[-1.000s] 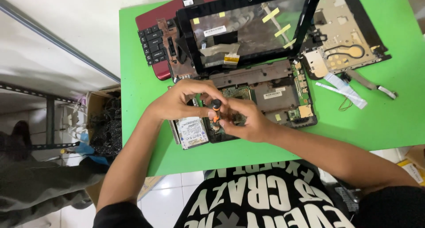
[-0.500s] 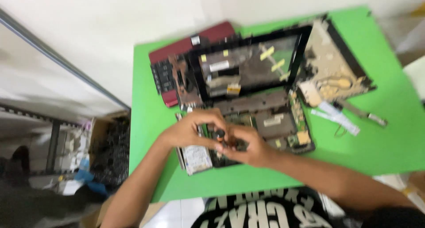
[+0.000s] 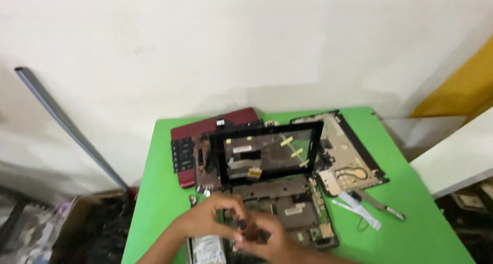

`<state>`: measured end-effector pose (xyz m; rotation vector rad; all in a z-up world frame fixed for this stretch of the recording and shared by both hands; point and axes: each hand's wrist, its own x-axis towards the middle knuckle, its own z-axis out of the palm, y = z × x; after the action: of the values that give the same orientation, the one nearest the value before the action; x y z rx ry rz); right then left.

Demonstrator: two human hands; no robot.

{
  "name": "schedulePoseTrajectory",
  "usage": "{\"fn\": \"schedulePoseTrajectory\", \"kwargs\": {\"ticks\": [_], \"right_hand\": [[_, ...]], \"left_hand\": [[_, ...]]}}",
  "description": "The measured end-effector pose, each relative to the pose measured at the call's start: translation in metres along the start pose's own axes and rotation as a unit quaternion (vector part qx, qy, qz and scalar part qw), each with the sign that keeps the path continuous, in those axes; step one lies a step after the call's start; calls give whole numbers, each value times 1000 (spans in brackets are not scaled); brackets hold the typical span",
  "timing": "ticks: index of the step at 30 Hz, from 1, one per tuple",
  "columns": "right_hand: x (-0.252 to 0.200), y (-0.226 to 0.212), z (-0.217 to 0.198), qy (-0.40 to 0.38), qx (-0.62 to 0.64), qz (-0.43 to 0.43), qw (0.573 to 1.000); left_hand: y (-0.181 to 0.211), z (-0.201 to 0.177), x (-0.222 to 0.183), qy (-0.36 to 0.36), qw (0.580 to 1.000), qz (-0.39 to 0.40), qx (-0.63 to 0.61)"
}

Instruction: Assembling internal components of a laptop, including connecting ribbon cables and using a screwdriver to secure parts.

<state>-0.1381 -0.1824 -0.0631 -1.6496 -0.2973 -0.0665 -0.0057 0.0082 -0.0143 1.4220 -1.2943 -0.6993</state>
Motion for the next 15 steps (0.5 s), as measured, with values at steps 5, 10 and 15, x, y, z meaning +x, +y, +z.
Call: {"fn": "schedulePoseTrajectory", "kwargs": {"ticks": [5,10,15], "right_hand": [[6,99,-24,-39,55,-34,997],[14,151,-43,-95,47,-68,992],[-3,101,-16,-61,19,28,998]], "left_hand": [[28,0,1,-23,977,-73,-197],[29,-5,4,-66,977,-16,-200],[5,-6,0,-79,979,10,-189]]}}
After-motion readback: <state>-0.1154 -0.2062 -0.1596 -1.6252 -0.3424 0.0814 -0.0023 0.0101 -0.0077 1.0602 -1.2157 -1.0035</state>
